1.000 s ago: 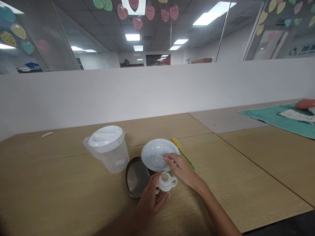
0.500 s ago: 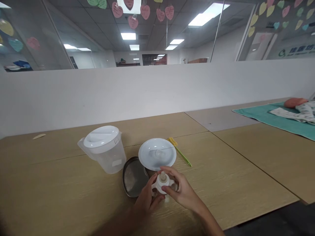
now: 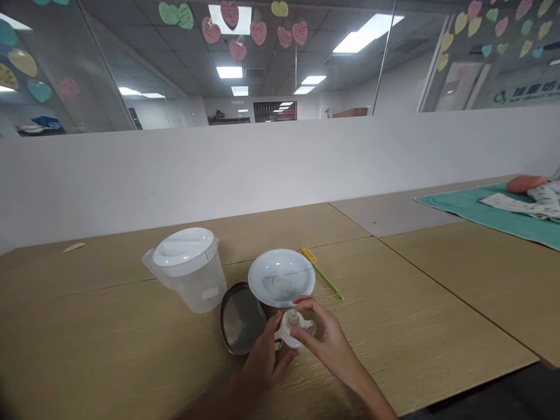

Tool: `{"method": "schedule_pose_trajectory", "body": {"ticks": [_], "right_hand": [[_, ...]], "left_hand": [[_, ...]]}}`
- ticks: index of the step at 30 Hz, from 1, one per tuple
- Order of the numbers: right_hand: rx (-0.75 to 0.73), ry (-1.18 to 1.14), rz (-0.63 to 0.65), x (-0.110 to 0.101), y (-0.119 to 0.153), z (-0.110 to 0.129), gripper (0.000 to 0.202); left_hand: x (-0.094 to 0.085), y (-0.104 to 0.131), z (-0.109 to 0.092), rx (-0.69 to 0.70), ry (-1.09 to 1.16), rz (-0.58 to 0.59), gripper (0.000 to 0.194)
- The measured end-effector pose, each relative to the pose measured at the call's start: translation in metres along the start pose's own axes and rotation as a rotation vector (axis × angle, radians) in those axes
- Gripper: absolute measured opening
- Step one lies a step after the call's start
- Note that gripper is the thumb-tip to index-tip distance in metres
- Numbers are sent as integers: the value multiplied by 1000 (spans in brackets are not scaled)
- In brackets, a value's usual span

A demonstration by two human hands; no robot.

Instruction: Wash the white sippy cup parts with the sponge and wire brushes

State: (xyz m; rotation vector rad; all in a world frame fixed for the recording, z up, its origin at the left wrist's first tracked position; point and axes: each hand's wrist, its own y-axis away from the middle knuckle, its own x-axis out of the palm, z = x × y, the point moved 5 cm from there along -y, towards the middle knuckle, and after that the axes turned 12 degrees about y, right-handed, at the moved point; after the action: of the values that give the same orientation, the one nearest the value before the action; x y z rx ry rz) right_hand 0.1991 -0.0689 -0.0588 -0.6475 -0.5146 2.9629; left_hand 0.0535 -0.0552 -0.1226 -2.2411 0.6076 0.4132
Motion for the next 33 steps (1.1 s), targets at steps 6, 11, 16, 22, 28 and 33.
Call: {"method": "schedule_pose_trajectory", "body": {"ticks": [6,11,16,22,28,33], "right_hand": [[-60,90,16,-5,-7,9,21],[-60,23,10,-12,-10,18,26],[-71,-49,-53,-28,-23,37,27],[-204,-160,-144,-57,-54,81,21],[-307,-247,-216,-58,-84,116,14],[-236,-362,-64,-32,-101,114,14]], "left_hand": [[-1,0,-3,7,-34,-11,65],[-1,2,-1,26,-75,-28,66],[-2,-1,-4,40,-89,-53,72],[-13,-11,-14,-27,-40,-105,82],[-48,-51,-48,23,78,-380,56],[-59,-96,-58,-139,318,-614,39]]}}
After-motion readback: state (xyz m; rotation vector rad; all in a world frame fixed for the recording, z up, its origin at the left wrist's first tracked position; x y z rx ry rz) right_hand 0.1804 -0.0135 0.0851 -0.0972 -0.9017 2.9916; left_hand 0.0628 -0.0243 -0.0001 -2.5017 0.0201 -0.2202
